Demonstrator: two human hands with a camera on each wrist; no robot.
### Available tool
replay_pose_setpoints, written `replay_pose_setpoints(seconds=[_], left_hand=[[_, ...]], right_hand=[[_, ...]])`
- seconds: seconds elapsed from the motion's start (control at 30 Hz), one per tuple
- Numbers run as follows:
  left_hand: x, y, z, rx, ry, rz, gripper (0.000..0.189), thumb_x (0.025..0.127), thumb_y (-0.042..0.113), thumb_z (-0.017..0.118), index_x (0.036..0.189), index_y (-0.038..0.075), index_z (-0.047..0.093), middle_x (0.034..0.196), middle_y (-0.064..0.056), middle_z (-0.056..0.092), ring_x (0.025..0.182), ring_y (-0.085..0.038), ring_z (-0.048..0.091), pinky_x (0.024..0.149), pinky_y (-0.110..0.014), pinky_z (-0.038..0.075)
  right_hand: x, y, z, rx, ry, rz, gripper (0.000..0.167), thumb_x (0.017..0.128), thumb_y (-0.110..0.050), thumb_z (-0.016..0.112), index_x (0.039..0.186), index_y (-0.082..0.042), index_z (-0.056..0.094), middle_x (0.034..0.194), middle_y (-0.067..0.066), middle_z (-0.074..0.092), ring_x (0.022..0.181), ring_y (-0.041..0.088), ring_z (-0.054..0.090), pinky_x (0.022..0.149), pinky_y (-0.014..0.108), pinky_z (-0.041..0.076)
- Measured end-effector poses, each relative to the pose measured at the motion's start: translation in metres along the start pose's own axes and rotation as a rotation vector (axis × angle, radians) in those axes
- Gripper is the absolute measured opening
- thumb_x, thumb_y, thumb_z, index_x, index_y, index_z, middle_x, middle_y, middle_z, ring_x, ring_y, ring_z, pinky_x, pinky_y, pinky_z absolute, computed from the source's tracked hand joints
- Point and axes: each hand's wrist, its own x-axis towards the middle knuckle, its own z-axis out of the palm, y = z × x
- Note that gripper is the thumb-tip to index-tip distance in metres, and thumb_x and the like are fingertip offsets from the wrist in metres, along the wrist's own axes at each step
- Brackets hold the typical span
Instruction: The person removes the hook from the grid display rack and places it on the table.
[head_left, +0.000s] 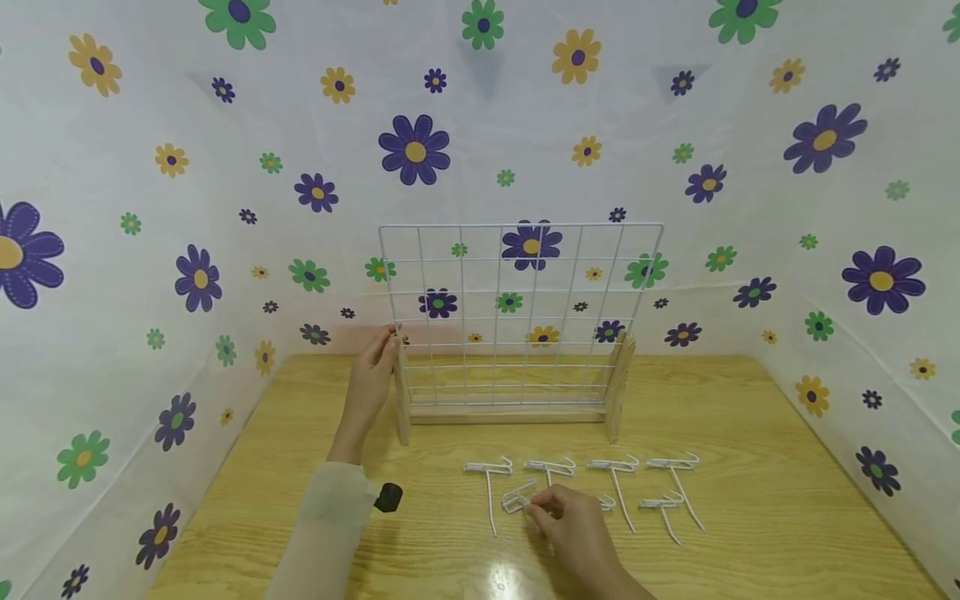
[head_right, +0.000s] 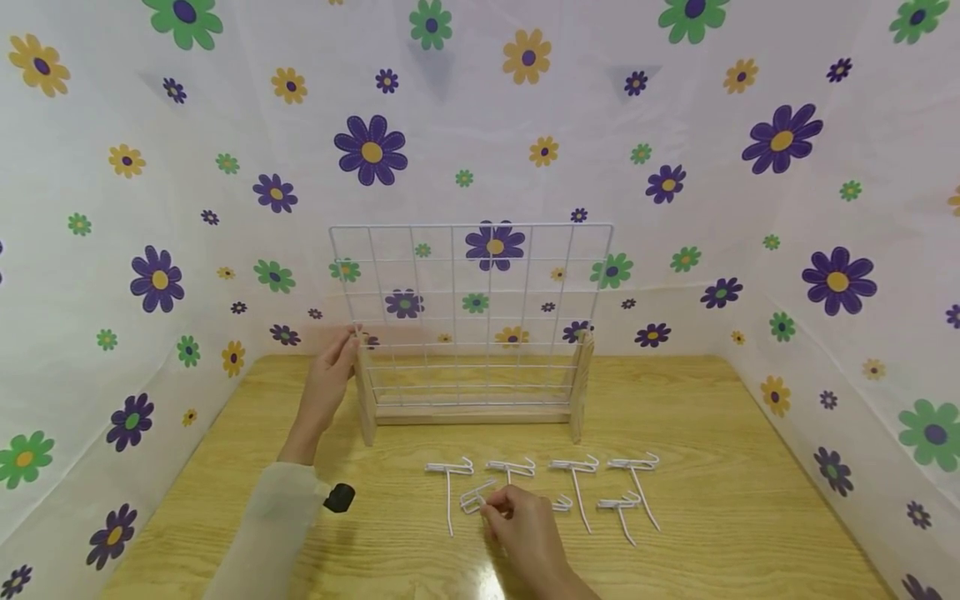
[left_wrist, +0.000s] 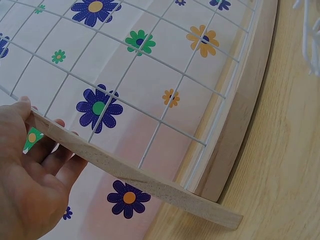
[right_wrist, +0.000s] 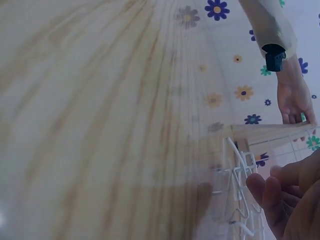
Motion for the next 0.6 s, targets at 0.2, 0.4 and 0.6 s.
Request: replay_pose_setpoints(seconds=[0.2, 0.4, 0.6], left_hand=[[-0.001, 0.001, 0.0, 0.008, 0.0, 0.006, 0.054, 0.111, 0.042, 0.045, 0.156, 0.012, 0.046, 0.151, -0.013, 0.054, 0.141, -0.03, 0.049, 0.116, -0.045, 0.044], [-0.001, 0.001, 0.0, 0.013, 0.001, -0.003, 0.054, 0.111, 0.043, 0.045, 0.156, 0.012, 0.046, 0.151, -0.011, 0.055, 0.14, -0.029, 0.05, 0.115, -0.045, 0.045], [-0.001, 0.001, 0.0, 0.006, 0.004, -0.002, 0.054, 0.111, 0.041, 0.045, 0.156, 0.012, 0.046, 0.151, -0.014, 0.054, 0.14, -0.031, 0.049, 0.115, -0.047, 0.044]], right_hand=[[-0.004, -0.003, 0.0, -0.107, 0.004, -0.014, 0.011, 0.089, -0.008, 0.08, 0.082, -0.006, 0.072, 0.067, -0.003, 0.069, 0.048, 0.002, 0.055, 0.042, 0.016, 0.046], [-0.01, -0.002, -0.001, -0.235, -0.023, -0.026, 0.018, 0.09, -0.018, 0.081, 0.077, -0.013, 0.069, 0.066, -0.011, 0.065, 0.052, -0.003, 0.05, 0.047, 0.017, 0.048], [-0.014, -0.001, -0.001, -0.276, -0.094, 0.043, 0.018, 0.091, -0.023, 0.073, 0.074, -0.018, 0.066, 0.066, -0.014, 0.06, 0.059, 0.001, 0.053, 0.052, 0.021, 0.05]])
